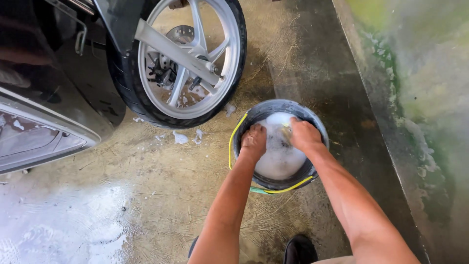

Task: The person dips a brush into a bucket of soapy water and scrubs the front wheel of a motorcycle. They clean the tire, rim, and brake disc area, repeatedly dipping the brush to apply more soap.

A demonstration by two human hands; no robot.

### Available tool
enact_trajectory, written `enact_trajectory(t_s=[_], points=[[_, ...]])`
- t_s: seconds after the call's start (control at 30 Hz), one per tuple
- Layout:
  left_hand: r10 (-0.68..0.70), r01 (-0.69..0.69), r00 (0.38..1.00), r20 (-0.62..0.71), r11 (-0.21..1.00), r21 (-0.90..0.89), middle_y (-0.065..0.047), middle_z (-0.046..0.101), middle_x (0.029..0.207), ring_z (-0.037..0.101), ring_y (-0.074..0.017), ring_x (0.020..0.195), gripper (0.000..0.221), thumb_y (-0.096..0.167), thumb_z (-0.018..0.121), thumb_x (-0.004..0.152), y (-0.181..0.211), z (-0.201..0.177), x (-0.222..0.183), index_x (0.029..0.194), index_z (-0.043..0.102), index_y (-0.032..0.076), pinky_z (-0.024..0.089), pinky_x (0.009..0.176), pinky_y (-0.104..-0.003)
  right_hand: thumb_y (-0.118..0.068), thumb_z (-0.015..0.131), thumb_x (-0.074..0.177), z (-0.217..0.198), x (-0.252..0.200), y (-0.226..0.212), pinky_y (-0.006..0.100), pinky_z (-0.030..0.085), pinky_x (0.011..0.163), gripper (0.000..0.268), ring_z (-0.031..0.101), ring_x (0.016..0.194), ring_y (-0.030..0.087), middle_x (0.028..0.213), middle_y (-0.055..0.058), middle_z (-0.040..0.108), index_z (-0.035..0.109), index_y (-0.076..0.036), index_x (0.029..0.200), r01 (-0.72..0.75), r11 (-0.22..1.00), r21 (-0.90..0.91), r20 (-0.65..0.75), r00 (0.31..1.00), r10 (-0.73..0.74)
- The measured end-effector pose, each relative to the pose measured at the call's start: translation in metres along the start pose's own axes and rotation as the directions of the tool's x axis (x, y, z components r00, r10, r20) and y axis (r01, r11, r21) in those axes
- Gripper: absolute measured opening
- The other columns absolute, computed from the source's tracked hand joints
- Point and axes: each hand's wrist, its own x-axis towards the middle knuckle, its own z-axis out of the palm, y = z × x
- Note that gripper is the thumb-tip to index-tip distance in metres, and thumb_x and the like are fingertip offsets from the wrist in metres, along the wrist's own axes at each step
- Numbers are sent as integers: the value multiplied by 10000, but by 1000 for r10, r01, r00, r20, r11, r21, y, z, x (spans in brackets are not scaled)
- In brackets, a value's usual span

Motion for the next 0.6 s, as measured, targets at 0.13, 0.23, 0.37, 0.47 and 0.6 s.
enact_trajectory(t_s=[0.13,0.23,0.37,0.47,0.6], points=[[-42,42,997,-70,999,5,-85,590,1213,617,-281,1077,312,210,648,828,-1,-16,11,1125,621,121,600,792,-428,-229,584,924,14,28,14,487,599,954,513,704,1163,343,1208,177,723,490,-136,1419,0,999,35,-61,998,2],[-11,16,996,-88,999,51,-116,609,1253,639,-287,1106,422,221,600,846,-8,-16,14,1250,586,99,594,832,-395,-131,450,991,13,27,10,525,583,976,424,695,1166,383,1253,217,707,508,-108,1411,-23,995,93,-72,997,29],[-69,72,995,77,997,-29,-127,547,1406,592,-325,1237,607,281,628,868,-8,-50,24,1423,466,98,559,969,-431,-128,488,1009,-4,29,4,547,570,982,379,685,1169,406,1310,222,664,521,-89,1385,14,983,181,-117,993,8],[-111,122,976,189,991,-52,-143,508,1474,559,-341,1298,665,284,639,892,-7,-55,34,1487,413,91,533,1029,-449,-66,421,1025,-23,11,-3,553,553,1015,427,654,1213,425,1374,231,605,463,-77,1449,22,972,233,-112,994,4],[-140,159,965,223,985,-71,-134,515,1450,579,-344,1272,711,325,661,861,-23,-43,52,1489,387,135,544,1011,-469,-122,634,917,-12,31,-3,554,548,1022,554,603,1272,412,1403,182,520,430,-111,1432,11,965,262,-91,996,13]])
